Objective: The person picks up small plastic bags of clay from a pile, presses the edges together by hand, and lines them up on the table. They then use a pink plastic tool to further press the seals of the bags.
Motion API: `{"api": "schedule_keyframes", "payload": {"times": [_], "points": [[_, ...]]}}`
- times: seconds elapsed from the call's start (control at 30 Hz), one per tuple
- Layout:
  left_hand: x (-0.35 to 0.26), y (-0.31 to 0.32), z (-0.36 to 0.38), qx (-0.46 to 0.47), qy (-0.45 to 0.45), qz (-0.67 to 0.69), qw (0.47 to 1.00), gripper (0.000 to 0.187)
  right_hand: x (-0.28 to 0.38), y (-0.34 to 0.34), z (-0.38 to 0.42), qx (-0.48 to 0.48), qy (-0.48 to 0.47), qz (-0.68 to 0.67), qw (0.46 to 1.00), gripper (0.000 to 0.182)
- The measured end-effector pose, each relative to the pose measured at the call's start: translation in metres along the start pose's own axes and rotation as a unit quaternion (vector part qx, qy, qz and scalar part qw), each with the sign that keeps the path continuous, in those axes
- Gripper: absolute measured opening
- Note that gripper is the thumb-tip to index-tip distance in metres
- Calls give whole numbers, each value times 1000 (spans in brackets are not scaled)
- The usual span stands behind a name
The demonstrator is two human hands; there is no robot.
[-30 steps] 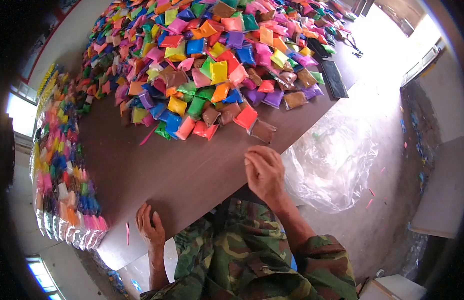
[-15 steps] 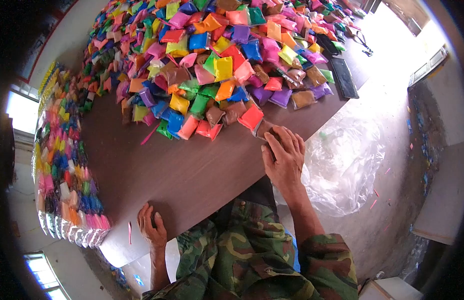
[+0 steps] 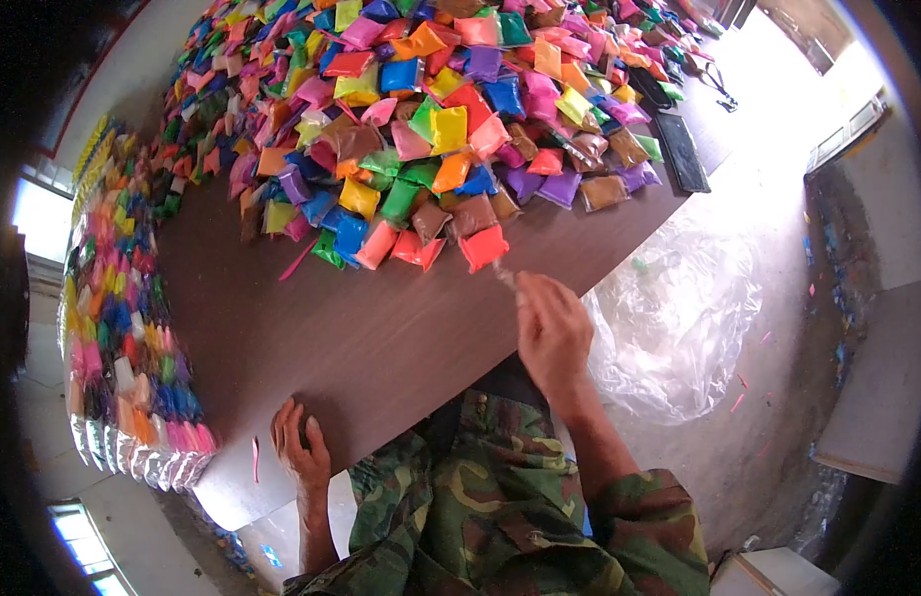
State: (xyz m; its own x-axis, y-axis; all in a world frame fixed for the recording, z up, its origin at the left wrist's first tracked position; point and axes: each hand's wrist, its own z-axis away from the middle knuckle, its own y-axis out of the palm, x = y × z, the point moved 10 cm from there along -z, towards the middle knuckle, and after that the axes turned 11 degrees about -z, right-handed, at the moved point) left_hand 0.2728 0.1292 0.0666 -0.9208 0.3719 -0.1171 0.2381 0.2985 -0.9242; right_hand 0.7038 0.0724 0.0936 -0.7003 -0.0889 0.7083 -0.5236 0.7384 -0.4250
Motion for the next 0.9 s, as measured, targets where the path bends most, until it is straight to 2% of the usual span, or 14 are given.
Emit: {"api": "schedule_keyframes", "payload": {"times": [0.03,0.13,0.17,0.27,0.37,0.5,0.57,0.6,0.63,0.73,0.77,0.87,0.9], "points": [[1,0,1,0,-1,-1,1000,27,-17,-6,-5,-30,55,-44,997,17],[2,1,1,-1,-2,-7,1000,27,-32,-8,-11,-20,177,-121,977,19],[2,1,0,0,-2,-11,1000,26,-32,-5,-9,-20,166,-129,977,24],[1,-1,-1,-2,-15,-8,1000,25,-44,21,19,17,333,-257,907,27],[1,-4,-3,-8,-31,-1,999,26,-20,44,33,58,356,-294,885,28],[-12,-7,-11,-11,-38,62,997,29,16,87,49,113,370,-342,857,28],[-45,-15,-28,-15,-26,158,987,33,40,112,60,169,350,-342,856,27],[-54,-7,-31,34,-68,216,973,32,51,123,65,197,335,-343,855,27],[-60,3,-34,78,-109,275,952,30,56,137,76,222,282,-336,871,22],[-47,37,-31,114,-281,433,849,32,101,140,63,232,104,-258,932,15],[-41,39,-36,102,-257,431,859,31,100,146,67,265,111,-241,927,15],[-34,43,-40,116,-253,476,834,29,103,153,69,304,132,-237,913,17],[-33,44,-39,123,-262,490,823,28,107,155,67,322,113,-232,911,19]]}}
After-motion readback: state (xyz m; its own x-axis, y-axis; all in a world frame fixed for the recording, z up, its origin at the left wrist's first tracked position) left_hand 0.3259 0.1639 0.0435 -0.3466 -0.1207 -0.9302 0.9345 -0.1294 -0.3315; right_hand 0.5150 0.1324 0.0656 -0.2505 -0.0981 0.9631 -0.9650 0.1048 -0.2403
